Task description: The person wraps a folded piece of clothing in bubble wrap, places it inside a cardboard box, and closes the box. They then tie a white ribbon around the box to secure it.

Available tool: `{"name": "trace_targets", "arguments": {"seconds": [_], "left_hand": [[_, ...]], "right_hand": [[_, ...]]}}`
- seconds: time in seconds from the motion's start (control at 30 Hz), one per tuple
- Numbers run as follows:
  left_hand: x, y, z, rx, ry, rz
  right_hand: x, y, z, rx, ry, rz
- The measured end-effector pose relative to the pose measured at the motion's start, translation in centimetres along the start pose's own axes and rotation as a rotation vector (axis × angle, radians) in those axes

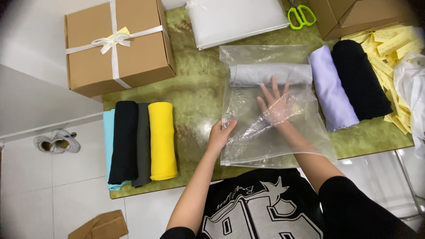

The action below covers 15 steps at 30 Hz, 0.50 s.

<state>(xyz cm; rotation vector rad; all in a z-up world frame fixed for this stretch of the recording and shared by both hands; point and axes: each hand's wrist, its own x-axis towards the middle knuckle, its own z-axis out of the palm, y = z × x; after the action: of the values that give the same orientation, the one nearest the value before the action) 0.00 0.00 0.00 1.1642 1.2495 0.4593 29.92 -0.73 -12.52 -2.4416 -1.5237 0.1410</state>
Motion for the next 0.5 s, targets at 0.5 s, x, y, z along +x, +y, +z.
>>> {"name": "trace_targets", "arguments": {"seconds": [0.5], "left_hand": [[-1.8,3.3,-0.4,0.067,-0.071,-0.141]], "right_hand": [[5.3,-8.8,-8.9,0.009,-0.157,0.216]]}}
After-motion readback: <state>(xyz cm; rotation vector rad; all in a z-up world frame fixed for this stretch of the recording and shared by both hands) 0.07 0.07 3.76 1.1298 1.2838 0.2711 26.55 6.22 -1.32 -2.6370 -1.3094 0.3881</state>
